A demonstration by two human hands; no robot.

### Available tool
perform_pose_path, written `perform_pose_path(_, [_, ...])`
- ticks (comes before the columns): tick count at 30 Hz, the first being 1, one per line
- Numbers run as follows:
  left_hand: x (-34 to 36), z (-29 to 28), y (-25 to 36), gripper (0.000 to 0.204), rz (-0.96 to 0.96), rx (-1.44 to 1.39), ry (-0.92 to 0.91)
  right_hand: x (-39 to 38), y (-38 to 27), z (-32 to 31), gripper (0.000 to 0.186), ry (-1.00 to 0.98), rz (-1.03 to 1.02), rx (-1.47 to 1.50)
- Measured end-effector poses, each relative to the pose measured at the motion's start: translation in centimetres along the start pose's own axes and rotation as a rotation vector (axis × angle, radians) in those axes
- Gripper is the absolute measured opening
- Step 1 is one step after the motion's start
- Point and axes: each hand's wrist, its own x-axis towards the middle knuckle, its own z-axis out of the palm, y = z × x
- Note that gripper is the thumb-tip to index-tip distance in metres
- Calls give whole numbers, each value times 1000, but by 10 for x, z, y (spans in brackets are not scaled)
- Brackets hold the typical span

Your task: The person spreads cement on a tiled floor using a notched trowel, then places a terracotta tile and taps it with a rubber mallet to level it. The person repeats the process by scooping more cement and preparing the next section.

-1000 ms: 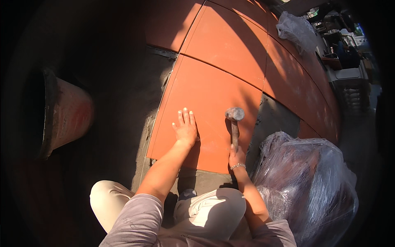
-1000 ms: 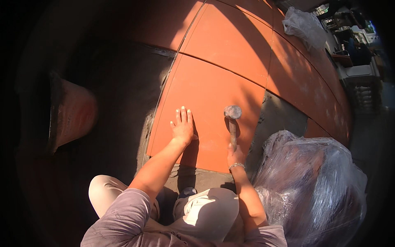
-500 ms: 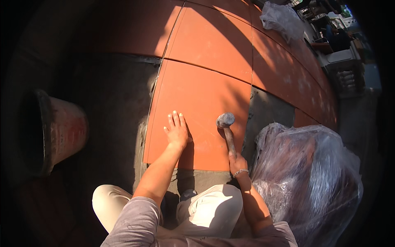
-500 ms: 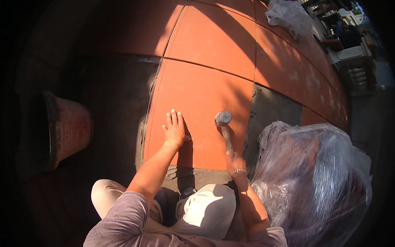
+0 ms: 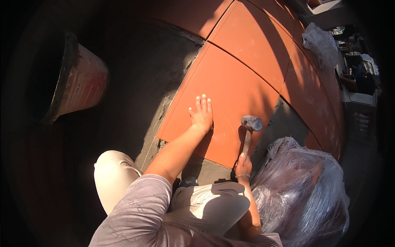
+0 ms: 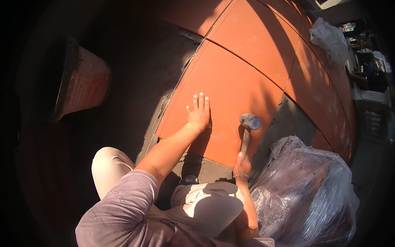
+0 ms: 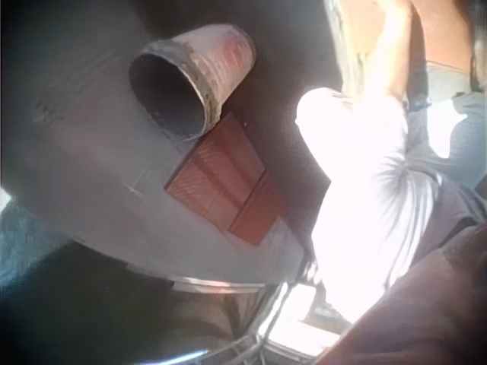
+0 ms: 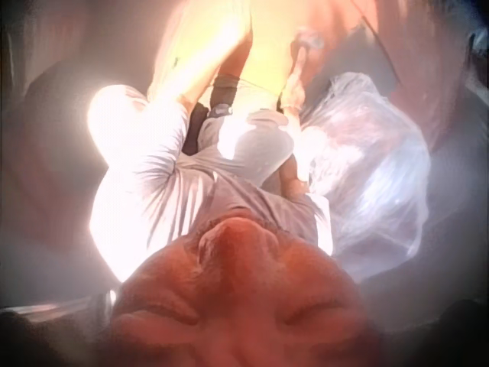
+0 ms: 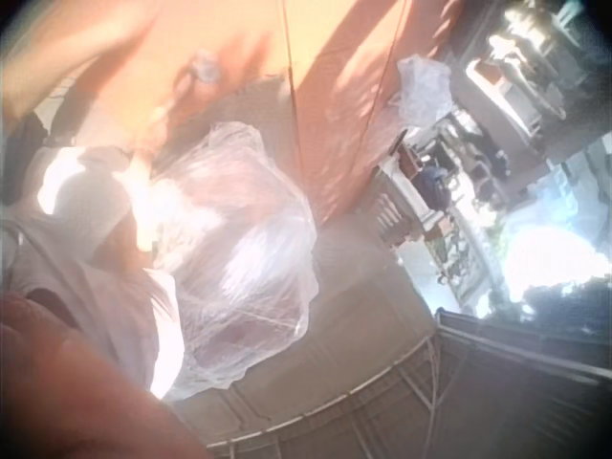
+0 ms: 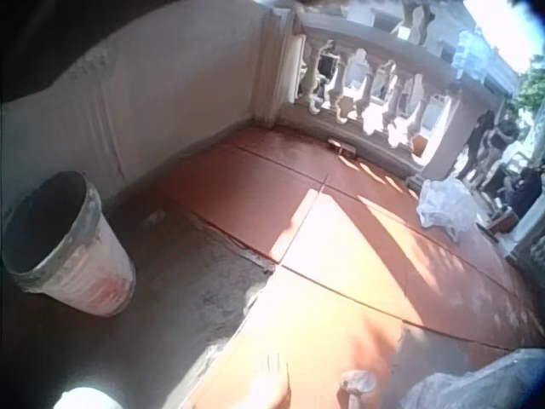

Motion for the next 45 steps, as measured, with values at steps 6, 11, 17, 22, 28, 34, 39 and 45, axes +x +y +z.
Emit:
perform_pose_path(6, [6,8,4,90,-10,20,65,2,12,18,49,-1,95,-89])
perform_pose_path(11, [30,-14,4,56,-18,-23,169,6,-8,-3,57,-97,86,163])
perform_pose_path(17, [40,-21,-13,65,-7,8,107,58,-81,-17,46,87,-262,758])
perform_pose_path(22, [40,-25,-13,66,-2,-2,85,93,-88,23,46,52,-227,735])
perform_pose_path(28, [37,-20,-12,65,8,-7,100,106,-59,31,34,26,31,411])
perform_pose_path(34, [45,-20,-12,63,8,2,136,109,-74,15,35,59,-10,498])
perform_pose_path(39, [46,-16,-10,63,10,-6,148,121,-95,10,36,67,-62,528])
perform_pose_path(45, [47,-12,-11,62,19,10,165,113,-90,14,38,67,-66,503])
